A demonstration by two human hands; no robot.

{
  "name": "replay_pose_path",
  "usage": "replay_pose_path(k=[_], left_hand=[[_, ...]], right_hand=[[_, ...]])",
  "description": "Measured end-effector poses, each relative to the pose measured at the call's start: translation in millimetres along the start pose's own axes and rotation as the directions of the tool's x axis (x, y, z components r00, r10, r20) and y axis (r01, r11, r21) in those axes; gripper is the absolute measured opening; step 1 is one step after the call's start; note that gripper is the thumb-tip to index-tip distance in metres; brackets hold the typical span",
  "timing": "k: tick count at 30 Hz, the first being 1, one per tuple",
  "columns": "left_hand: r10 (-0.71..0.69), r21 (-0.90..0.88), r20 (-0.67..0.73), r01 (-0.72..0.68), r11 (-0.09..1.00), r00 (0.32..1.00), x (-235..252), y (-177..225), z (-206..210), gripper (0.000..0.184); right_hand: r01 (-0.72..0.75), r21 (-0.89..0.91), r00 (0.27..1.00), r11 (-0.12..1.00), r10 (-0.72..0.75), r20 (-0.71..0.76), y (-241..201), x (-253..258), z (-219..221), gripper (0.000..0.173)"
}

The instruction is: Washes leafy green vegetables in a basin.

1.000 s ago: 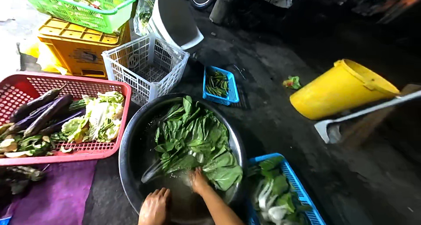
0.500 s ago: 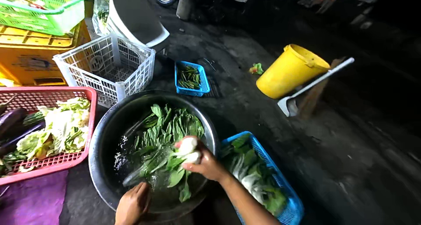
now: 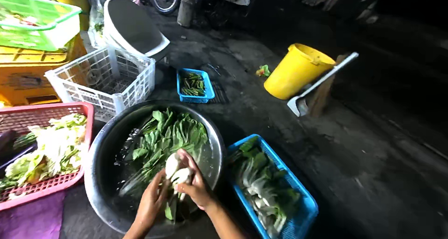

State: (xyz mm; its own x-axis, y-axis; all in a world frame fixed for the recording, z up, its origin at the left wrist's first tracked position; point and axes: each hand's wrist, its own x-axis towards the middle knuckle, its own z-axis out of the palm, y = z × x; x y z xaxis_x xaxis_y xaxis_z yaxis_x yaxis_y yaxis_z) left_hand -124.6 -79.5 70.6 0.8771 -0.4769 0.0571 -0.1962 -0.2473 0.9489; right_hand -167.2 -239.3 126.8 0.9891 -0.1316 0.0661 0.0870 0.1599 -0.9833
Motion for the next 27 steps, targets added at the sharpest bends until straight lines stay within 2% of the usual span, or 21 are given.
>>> replay_pose_path(k=[3,6,9,12,13,15,18,21,22,24,26,27], left_hand=[[0.014,0.109,0.006,-0.015,0.994,1.000,-9,-4,3,0.039],[0.049,0.168,0.088,-0.063,0.984,0.995,-13,9,4,0.037],[0.119,0.172,0.188,-0.152,0.973,0.975,-13,16,1,0.041],[0.239,0.172,0.238,-0.283,0.944,0.941,-10,23,-4,0.052],[0.250,0.187,0.220,-0.292,0.938,0.943,-10,22,-9,0.054],[0.181,0.249,0.155,-0.216,0.944,0.971,-13,11,-26,0.056],[0.036,0.392,0.035,-0.046,0.919,0.999,-24,-28,-58,0.047],[0.024,0.514,-0.062,0.012,0.857,0.998,-42,-69,-71,0.033],[0.070,0.552,-0.082,-0.013,0.834,0.994,-47,-81,-71,0.030],[0.118,0.606,-0.082,-0.044,0.794,0.990,-50,-92,-68,0.027],[0.091,0.635,-0.076,-0.022,0.772,0.993,-49,-89,-63,0.026],[0.050,0.655,-0.066,0.006,0.756,0.997,-47,-87,-62,0.026]], right_hand=[[0.078,-0.020,0.997,0.997,-0.078,0.025,2,-5,-4,0.095],[0.064,-0.079,0.994,0.995,-0.056,0.099,-4,-6,-12,0.077],[0.070,-0.225,0.989,0.972,-0.039,0.140,-23,-7,-26,0.066],[0.212,-0.313,0.976,0.926,-0.185,0.114,-60,-15,-56,0.062],[0.239,-0.351,0.971,0.905,-0.225,0.080,-79,-18,-70,0.061],[0.230,-0.455,0.964,0.860,-0.265,-0.013,-122,-27,-101,0.060],[0.196,-0.689,0.928,0.698,-0.358,-0.099,-167,-38,-150,0.060],[0.040,-0.918,0.905,0.394,-0.404,-0.134,-154,-35,-190,0.068],[-0.014,-0.949,0.920,0.315,-0.367,-0.136,-135,-31,-203,0.068],[-0.134,-0.970,0.962,0.205,-0.206,-0.177,-82,-31,-226,0.060],[-0.263,-0.959,0.964,0.104,0.060,-0.258,-23,-42,-244,0.054],[-0.314,-0.948,0.929,0.049,0.221,-0.296,3,-50,-249,0.056]])
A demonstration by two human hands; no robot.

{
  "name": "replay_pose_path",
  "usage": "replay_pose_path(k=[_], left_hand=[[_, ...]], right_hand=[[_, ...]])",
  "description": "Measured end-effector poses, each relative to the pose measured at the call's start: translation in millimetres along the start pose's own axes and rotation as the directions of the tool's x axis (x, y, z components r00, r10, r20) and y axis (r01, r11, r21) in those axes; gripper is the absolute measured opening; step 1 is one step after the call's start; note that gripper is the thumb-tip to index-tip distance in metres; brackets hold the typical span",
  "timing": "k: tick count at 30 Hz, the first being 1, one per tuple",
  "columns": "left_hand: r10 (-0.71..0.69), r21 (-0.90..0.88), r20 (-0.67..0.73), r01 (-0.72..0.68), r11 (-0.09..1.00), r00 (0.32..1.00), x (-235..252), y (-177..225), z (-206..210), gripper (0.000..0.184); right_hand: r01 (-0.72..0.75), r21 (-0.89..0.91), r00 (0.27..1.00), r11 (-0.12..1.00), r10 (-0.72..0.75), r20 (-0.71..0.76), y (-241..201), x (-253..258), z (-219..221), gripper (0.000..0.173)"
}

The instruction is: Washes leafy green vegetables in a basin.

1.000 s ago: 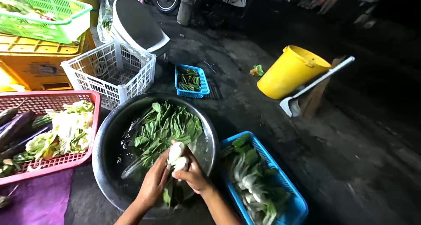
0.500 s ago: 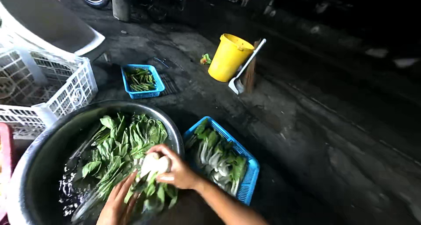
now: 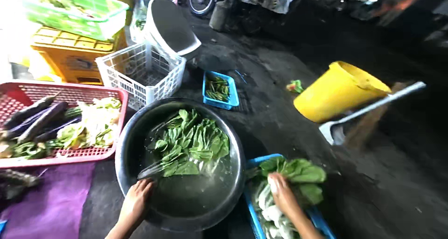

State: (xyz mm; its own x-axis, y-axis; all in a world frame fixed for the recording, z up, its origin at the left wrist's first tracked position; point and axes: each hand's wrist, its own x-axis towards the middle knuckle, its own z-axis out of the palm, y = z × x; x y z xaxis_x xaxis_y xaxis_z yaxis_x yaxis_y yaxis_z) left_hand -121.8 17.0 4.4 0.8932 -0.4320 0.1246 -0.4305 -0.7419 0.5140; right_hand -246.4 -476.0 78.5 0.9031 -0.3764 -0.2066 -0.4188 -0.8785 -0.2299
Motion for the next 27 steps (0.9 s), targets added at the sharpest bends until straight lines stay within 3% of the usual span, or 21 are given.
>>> replay_pose_path(k=[2,5,6,8,9,10,11,13,15,16,18,21,24,26,27], left_hand=[[-0.123,0.068,0.181,0.113,0.991,0.976,8,7,-8,0.034],[-0.332,0.261,0.494,0.227,0.938,0.803,39,18,-20,0.057],[-0.395,0.341,0.547,0.234,0.911,0.738,51,19,-19,0.065],[-0.501,0.438,0.577,0.273,0.856,0.645,75,15,-9,0.077],[-0.535,0.441,0.583,0.316,0.840,0.612,83,12,0,0.080],[-0.549,0.412,0.595,0.364,0.836,0.587,87,9,12,0.080],[-0.550,0.374,0.615,0.405,0.834,0.564,88,11,22,0.078],[-0.518,0.307,0.664,0.436,0.846,0.538,86,28,39,0.069],[-0.461,0.259,0.741,0.425,0.867,0.489,78,51,51,0.060],[-0.425,0.252,0.782,0.393,0.885,0.455,77,59,54,0.059],[-0.372,0.254,0.818,0.305,0.918,0.439,80,54,63,0.053],[-0.407,0.243,0.783,0.371,0.896,0.470,90,28,59,0.059],[-0.521,0.273,0.704,0.493,0.826,0.483,93,23,52,0.060],[-0.552,0.347,0.694,0.457,0.819,0.463,89,24,65,0.061],[-0.550,0.382,0.701,0.412,0.827,0.455,86,26,70,0.060]], right_hand=[[-0.068,-0.100,0.959,0.993,0.092,0.267,12,1,45,0.073],[-0.077,-0.151,0.929,0.985,0.126,0.348,-13,20,49,0.094],[-0.052,-0.099,0.956,0.994,0.078,0.283,-32,27,35,0.091],[0.052,0.081,0.998,0.995,-0.056,0.042,-81,37,14,0.059],[0.081,0.170,0.996,0.982,-0.085,0.017,-110,40,8,0.044],[0.084,0.239,0.989,0.967,-0.110,0.099,-137,42,10,0.036],[0.061,0.278,0.954,0.959,-0.138,0.267,-158,45,20,0.034],[0.007,0.258,0.769,0.966,-0.170,0.617,-180,56,65,0.037],[-0.035,0.094,0.604,0.995,-0.054,0.795,-182,66,118,0.041],[-0.073,0.004,0.575,0.997,0.038,0.817,-183,71,137,0.043],[-0.174,-0.013,0.631,0.985,0.122,0.766,-178,79,165,0.044],[-0.293,0.031,0.732,0.956,0.203,0.650,-191,78,159,0.046],[-0.285,-0.144,0.693,0.948,0.307,0.652,-213,65,154,0.045],[-0.332,-0.078,0.654,0.940,0.289,0.699,-226,56,164,0.045],[-0.436,0.051,0.649,0.898,0.275,0.709,-234,50,169,0.044]])
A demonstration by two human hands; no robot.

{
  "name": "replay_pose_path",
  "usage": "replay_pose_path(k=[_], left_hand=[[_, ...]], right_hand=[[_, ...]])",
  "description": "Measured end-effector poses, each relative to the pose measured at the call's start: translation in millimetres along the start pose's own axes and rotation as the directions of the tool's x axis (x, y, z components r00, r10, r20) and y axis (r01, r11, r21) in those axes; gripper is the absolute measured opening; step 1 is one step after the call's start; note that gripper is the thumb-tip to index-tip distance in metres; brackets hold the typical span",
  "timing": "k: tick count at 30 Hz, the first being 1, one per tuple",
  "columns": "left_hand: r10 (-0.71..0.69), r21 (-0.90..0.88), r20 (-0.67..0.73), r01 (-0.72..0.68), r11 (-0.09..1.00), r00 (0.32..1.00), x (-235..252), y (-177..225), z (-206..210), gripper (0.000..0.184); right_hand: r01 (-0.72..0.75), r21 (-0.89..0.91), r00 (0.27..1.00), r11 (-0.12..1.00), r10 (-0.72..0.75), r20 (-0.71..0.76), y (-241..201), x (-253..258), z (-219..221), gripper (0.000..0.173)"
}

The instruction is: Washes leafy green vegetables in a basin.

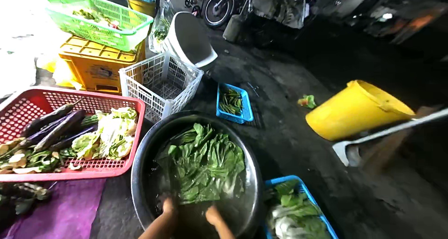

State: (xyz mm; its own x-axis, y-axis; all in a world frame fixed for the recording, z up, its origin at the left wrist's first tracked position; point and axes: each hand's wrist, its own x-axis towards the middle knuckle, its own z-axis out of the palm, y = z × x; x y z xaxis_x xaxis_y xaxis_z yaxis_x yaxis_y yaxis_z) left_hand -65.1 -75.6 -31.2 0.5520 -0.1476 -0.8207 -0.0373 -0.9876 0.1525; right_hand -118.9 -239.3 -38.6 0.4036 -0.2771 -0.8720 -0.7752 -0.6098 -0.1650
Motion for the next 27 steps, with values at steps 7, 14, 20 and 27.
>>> replay_pose_path(k=[7,14,20,27], left_hand=[[0.128,0.111,0.178,-0.149,0.983,0.976,-24,-10,-15,0.047],[0.356,-0.169,-0.067,-0.362,0.917,0.932,-56,-7,-51,0.059],[0.474,-0.408,-0.422,-0.629,0.662,0.773,-151,28,-85,0.057],[0.396,-0.389,-0.588,-0.676,0.626,0.705,-125,-34,-61,0.050]], right_hand=[[0.207,0.867,0.897,0.454,-0.442,0.018,-37,-75,1,0.036],[0.663,-0.027,0.734,0.748,-0.656,-0.174,-10,-106,-76,0.061],[0.785,-0.065,0.600,0.616,-0.783,-0.165,-17,-153,-77,0.073],[0.944,0.051,0.288,0.327,-0.734,-0.615,78,-196,-155,0.045]])
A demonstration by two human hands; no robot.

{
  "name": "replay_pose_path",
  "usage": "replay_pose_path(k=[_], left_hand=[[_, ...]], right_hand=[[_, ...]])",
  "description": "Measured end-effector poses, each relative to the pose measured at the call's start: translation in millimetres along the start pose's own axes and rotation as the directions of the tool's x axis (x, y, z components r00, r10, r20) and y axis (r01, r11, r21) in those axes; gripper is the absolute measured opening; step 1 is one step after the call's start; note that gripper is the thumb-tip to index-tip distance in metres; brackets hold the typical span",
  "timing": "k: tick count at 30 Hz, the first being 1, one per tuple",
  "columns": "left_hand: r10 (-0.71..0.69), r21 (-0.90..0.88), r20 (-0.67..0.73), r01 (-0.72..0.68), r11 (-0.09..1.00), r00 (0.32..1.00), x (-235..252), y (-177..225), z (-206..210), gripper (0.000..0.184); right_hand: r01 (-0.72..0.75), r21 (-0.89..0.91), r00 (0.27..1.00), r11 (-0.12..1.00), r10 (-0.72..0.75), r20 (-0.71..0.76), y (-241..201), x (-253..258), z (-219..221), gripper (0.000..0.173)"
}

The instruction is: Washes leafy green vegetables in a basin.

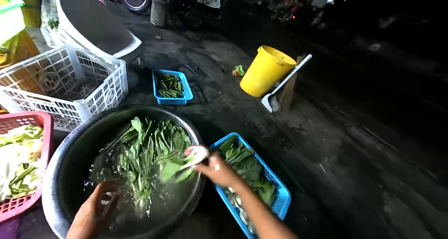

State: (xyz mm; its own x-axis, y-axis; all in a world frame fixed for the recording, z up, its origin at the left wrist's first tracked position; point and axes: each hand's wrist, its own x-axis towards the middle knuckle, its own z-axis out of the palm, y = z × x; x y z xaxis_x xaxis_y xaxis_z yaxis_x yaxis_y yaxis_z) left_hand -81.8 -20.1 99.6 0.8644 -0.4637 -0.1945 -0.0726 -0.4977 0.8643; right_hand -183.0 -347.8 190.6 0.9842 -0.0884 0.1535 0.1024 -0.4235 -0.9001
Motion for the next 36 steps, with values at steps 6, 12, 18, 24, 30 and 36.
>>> replay_pose_path(k=[6,12,18,24,30,36], left_hand=[[0.051,0.436,-0.139,0.015,0.900,0.989,-19,-80,13,0.025],[0.062,0.476,-0.190,0.037,0.879,0.980,-5,-86,13,0.021],[-0.184,0.668,-0.079,0.189,0.720,0.980,10,-80,15,0.031],[-0.398,0.728,0.008,0.268,0.631,0.917,28,-66,16,0.045],[-0.414,0.724,0.028,0.267,0.636,0.910,30,-65,17,0.041],[-0.635,0.609,0.115,0.451,0.652,0.764,55,-59,18,0.051]], right_hand=[[-0.150,-0.539,0.980,0.829,0.051,-0.193,14,-18,-118,0.045],[-0.355,-0.813,0.844,0.462,0.532,-0.066,154,-45,-108,0.063],[-0.091,-0.719,0.952,0.689,0.271,0.139,107,-18,47,0.046],[0.061,-0.592,0.741,0.803,0.361,0.566,124,32,210,0.050],[0.089,-0.417,0.928,0.904,0.077,0.365,94,24,188,0.020],[0.049,-0.689,0.356,0.723,0.632,0.689,26,3,74,0.051]])
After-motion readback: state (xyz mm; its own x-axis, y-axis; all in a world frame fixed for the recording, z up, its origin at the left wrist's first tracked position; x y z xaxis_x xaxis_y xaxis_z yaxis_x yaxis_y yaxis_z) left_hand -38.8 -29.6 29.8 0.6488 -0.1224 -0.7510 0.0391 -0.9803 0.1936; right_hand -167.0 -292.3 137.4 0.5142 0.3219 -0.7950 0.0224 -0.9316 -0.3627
